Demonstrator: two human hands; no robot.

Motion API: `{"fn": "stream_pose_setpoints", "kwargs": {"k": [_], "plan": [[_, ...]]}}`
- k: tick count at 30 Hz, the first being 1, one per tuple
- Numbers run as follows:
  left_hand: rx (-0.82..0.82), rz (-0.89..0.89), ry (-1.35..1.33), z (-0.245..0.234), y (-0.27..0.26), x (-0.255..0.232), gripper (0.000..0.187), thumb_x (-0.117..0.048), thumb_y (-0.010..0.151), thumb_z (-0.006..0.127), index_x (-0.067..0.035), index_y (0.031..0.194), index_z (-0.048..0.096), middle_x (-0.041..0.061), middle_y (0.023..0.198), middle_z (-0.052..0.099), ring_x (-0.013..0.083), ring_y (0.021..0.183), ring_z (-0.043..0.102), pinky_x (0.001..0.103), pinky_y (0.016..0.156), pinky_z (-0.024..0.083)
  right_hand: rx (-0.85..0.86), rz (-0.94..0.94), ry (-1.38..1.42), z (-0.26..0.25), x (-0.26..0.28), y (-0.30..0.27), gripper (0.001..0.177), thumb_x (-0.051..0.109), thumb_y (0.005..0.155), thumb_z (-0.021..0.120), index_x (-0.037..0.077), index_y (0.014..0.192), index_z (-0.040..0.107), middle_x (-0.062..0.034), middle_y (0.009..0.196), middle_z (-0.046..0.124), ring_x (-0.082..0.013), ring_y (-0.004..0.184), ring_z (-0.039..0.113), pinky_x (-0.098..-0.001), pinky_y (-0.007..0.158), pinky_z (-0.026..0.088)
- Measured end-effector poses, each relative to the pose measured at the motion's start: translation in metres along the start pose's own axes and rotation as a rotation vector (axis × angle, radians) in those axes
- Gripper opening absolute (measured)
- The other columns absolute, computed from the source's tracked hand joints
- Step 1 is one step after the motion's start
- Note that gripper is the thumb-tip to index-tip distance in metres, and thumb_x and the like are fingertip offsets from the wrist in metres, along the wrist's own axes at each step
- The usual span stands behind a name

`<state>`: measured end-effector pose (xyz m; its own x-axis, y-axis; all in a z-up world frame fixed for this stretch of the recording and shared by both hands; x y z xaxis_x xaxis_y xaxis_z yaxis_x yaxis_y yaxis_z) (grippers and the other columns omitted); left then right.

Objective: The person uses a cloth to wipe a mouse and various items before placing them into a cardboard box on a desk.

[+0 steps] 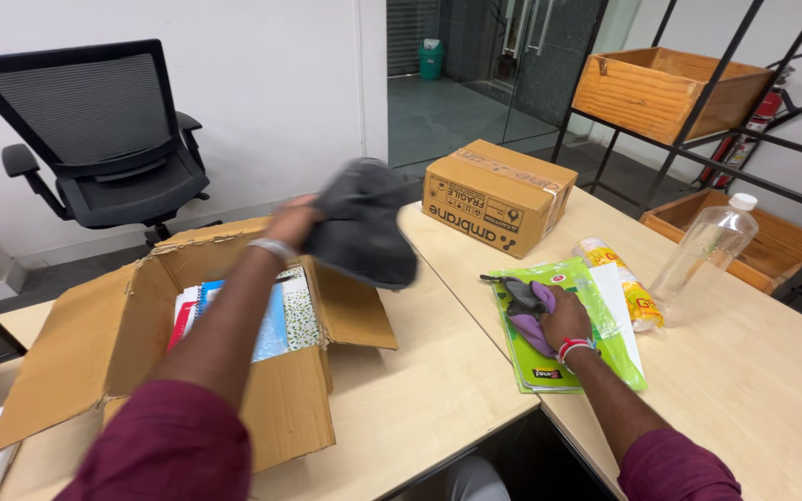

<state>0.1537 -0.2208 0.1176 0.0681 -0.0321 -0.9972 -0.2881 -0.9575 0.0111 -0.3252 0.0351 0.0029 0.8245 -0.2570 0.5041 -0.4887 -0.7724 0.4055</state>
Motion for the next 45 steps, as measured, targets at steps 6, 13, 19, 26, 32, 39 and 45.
{"fn": "stream_pose_setpoints", "kwargs": {"k": [6,13,19,26,32,39,45], "plan": [[-0.346,-0.222,0.278,-0.217,-0.035,0.097,0.033,-0.019,0.088,0.062,-0.001,0.115,0.072,0.018,0.119,0.071,0.0300,0.108,0.066,0.042,0.097,0.051,0.035,0.035,-0.055,-0.007,0.015,-0.012,0.057,0.009,0.076,0.078,0.019,0.130,0.066,-0.0201,0.118,0.065,-0.0420,0.112,0.064,-0.0497,0.098,0.051],[-0.256,-0.513,1.080,-0.200,-0.065,0.109,0.052,-0.029,0.086,0.072,-0.002,0.131,0.070,0.023,0.134,0.069,0.0378,0.121,0.069,0.048,0.100,0.053,-0.001,-0.015,0.029,0.002,0.000,0.005,0.060,0.008,0.073,0.078,0.013,0.132,0.064,-0.0244,0.117,0.068,-0.0428,0.110,0.065,-0.0482,0.098,0.052],[-0.356,0.182,0.746,-0.031,-0.024,0.000,0.044,-0.039,0.090,0.072,-0.009,0.122,0.071,0.016,0.124,0.070,0.0352,0.114,0.066,0.046,0.098,0.051,0.067,0.146,-0.088,-0.022,-0.060,0.037,0.049,0.030,0.076,0.084,0.003,0.116,0.074,-0.0262,0.114,0.075,-0.0395,0.106,0.072,-0.0444,0.100,0.055],[0.335,-0.122,-0.117,0.303,0.042,0.177,0.030,-0.029,0.093,0.067,-0.009,0.115,0.070,0.005,0.094,0.063,0.0203,0.079,0.061,0.044,0.062,0.054,0.236,0.211,-0.228,-0.008,-0.124,0.035,0.064,0.041,0.067,0.090,0.003,0.114,0.071,-0.0234,0.116,0.072,-0.0396,0.111,0.069,-0.0454,0.097,0.054],[0.033,-0.122,0.177,0.371,-0.028,0.226,0.032,-0.017,0.085,0.060,0.010,0.098,0.070,0.032,0.099,0.073,0.0411,0.092,0.072,0.048,0.081,0.056,0.115,0.201,-0.149,-0.036,-0.099,0.003,0.054,0.037,0.071,0.084,0.008,0.115,0.074,-0.0214,0.114,0.077,-0.0374,0.110,0.072,-0.0438,0.099,0.055],[-0.082,-0.173,0.171,0.357,-0.058,0.183,0.032,-0.017,0.085,0.062,0.008,0.104,0.067,0.031,0.106,0.070,0.0419,0.102,0.071,0.047,0.088,0.056,0.279,0.393,-0.027,-0.033,-0.147,0.000,0.060,0.036,0.073,0.088,0.007,0.124,0.075,-0.0194,0.121,0.076,-0.0316,0.109,0.073,-0.0393,0.099,0.054],[-0.137,-0.280,0.148,0.335,-0.050,0.200,0.037,-0.019,0.081,0.068,0.010,0.104,0.073,0.031,0.103,0.074,0.0408,0.097,0.074,0.044,0.084,0.058,0.445,0.224,0.530,0.016,-0.128,0.000,0.075,0.014,0.069,0.086,0.009,0.139,0.061,-0.0086,0.118,0.075,-0.0149,0.101,0.069,-0.0307,0.091,0.056]]}}
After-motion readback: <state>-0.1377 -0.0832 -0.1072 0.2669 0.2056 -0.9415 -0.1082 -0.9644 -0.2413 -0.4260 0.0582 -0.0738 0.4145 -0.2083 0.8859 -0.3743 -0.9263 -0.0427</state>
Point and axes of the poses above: each hand's wrist, its own y-axis towards the middle knuckle, its own z-axis out of the palm, x = y × z, the point moved 9 cm from there along y, towards the middle knuckle
